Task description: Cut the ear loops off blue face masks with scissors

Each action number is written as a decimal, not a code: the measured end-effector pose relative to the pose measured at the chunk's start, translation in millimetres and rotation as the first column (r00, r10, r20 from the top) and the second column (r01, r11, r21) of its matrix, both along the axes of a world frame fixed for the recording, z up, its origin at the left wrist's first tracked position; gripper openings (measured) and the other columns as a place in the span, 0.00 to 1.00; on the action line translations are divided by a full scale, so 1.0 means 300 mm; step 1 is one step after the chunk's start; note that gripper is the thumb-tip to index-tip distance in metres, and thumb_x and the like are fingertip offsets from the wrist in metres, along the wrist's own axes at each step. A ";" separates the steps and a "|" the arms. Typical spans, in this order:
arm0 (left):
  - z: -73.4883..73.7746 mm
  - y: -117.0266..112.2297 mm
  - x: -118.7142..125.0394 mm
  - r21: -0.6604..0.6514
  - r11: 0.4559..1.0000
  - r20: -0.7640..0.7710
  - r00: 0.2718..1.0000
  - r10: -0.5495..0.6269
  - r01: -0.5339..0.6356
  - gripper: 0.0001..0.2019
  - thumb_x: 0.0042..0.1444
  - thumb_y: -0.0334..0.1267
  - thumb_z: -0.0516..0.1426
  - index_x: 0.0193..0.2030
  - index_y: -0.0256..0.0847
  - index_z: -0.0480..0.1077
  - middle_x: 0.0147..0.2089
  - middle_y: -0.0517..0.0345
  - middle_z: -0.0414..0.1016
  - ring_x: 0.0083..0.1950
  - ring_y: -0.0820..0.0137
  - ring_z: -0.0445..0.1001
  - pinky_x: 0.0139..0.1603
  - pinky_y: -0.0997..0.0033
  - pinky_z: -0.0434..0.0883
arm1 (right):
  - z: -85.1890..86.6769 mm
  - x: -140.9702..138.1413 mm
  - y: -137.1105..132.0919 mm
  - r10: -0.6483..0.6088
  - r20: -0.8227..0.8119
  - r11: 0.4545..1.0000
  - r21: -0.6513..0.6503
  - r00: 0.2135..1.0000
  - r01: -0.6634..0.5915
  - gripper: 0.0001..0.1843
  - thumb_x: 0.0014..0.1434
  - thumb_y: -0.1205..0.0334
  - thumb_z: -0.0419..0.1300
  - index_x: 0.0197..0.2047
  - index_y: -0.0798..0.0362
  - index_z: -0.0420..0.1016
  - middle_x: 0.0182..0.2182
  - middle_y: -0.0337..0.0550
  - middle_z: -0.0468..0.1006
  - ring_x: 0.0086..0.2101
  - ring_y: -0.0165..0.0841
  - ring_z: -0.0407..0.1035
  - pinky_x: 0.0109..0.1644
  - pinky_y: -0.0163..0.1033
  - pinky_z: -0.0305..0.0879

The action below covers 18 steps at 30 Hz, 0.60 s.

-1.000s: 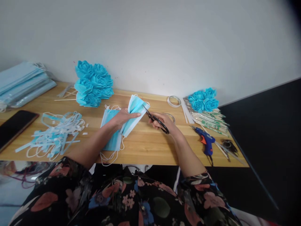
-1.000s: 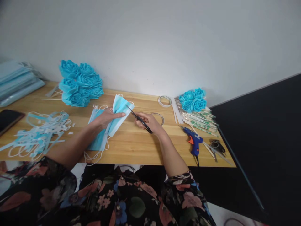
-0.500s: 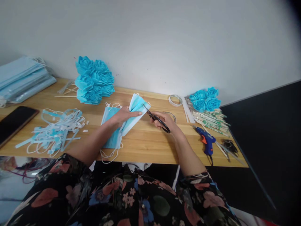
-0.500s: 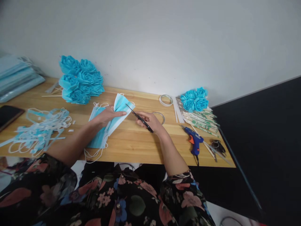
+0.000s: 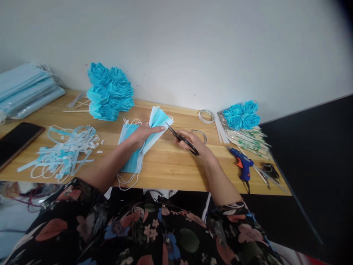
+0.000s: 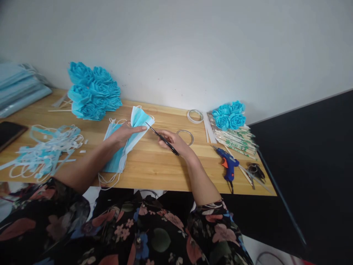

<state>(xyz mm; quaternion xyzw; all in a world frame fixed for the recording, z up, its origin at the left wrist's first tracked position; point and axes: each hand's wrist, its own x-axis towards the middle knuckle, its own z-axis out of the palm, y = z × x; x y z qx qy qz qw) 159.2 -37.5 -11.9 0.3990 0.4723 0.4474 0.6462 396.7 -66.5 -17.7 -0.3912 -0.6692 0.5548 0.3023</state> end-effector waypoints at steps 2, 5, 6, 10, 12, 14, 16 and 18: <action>-0.005 0.001 -0.001 0.050 0.997 -0.026 0.998 -0.054 0.055 0.17 0.35 0.43 0.75 0.29 0.38 0.77 0.33 0.52 0.78 0.33 0.65 0.73 0.35 0.66 0.73 | -0.006 -0.003 -0.001 -0.013 -0.011 1.000 -0.024 1.000 0.012 0.33 0.54 0.41 0.67 0.58 0.51 0.75 0.34 0.41 0.76 0.28 0.27 0.65 0.29 0.33 0.61; -0.012 0.000 -0.003 0.067 0.992 -0.056 0.993 -0.099 0.103 0.18 0.37 0.46 0.74 0.30 0.38 0.77 0.31 0.53 0.77 0.31 0.66 0.73 0.34 0.66 0.73 | -0.006 -0.009 -0.003 -0.028 -0.025 0.998 -0.056 0.999 0.026 0.32 0.53 0.42 0.68 0.57 0.50 0.76 0.32 0.39 0.76 0.25 0.24 0.61 0.26 0.31 0.57; -0.014 0.000 -0.003 0.068 0.992 -0.058 0.993 -0.102 0.106 0.18 0.37 0.46 0.74 0.30 0.38 0.77 0.31 0.52 0.77 0.31 0.65 0.73 0.34 0.66 0.73 | -0.004 -0.010 -0.003 -0.031 -0.026 0.997 -0.068 0.999 0.029 0.32 0.53 0.43 0.68 0.57 0.50 0.76 0.32 0.39 0.76 0.24 0.24 0.59 0.25 0.31 0.56; -0.012 -0.003 -0.003 0.045 0.995 -0.049 0.995 -0.092 0.094 0.18 0.38 0.44 0.74 0.33 0.37 0.77 0.33 0.50 0.79 0.33 0.63 0.75 0.34 0.65 0.74 | 0.006 -0.014 -0.007 -0.033 -0.039 0.993 -0.114 0.999 0.029 0.33 0.52 0.46 0.68 0.58 0.51 0.76 0.31 0.38 0.75 0.21 0.22 0.55 0.22 0.30 0.51; -0.009 -0.004 -0.003 0.016 0.996 -0.040 0.995 -0.092 0.093 0.18 0.37 0.41 0.74 0.34 0.37 0.78 0.34 0.49 0.79 0.34 0.62 0.76 0.34 0.65 0.74 | 0.006 -0.014 -0.007 -0.029 -0.057 0.993 -0.120 0.998 0.022 0.33 0.52 0.47 0.68 0.59 0.51 0.76 0.30 0.38 0.75 0.21 0.21 0.54 0.21 0.30 0.51; -0.007 -0.003 -0.004 0.008 0.995 -0.032 0.995 -0.095 0.095 0.17 0.37 0.39 0.74 0.34 0.37 0.78 0.34 0.49 0.79 0.35 0.61 0.76 0.34 0.65 0.74 | 0.003 -0.013 -0.008 -0.023 -0.062 0.993 -0.117 0.998 0.016 0.32 0.53 0.48 0.68 0.59 0.51 0.76 0.30 0.37 0.75 0.21 0.22 0.54 0.21 0.30 0.51; -0.010 0.000 -0.005 0.023 0.995 -0.032 0.995 -0.099 0.100 0.16 0.37 0.39 0.74 0.33 0.37 0.78 0.34 0.49 0.80 0.35 0.61 0.76 0.34 0.65 0.74 | -0.002 -0.013 -0.007 -0.024 -0.054 0.994 -0.110 0.998 0.018 0.31 0.54 0.49 0.67 0.60 0.51 0.76 0.29 0.37 0.74 0.21 0.22 0.54 0.20 0.30 0.50; -0.015 0.003 -0.008 0.044 0.993 -0.042 0.994 -0.103 0.105 0.16 0.38 0.40 0.74 0.33 0.37 0.78 0.34 0.50 0.80 0.35 0.61 0.76 0.35 0.64 0.74 | -0.006 -0.011 -0.008 -0.023 -0.052 0.995 -0.101 0.998 0.018 0.30 0.54 0.50 0.66 0.59 0.52 0.76 0.28 0.37 0.73 0.21 0.22 0.53 0.20 0.31 0.50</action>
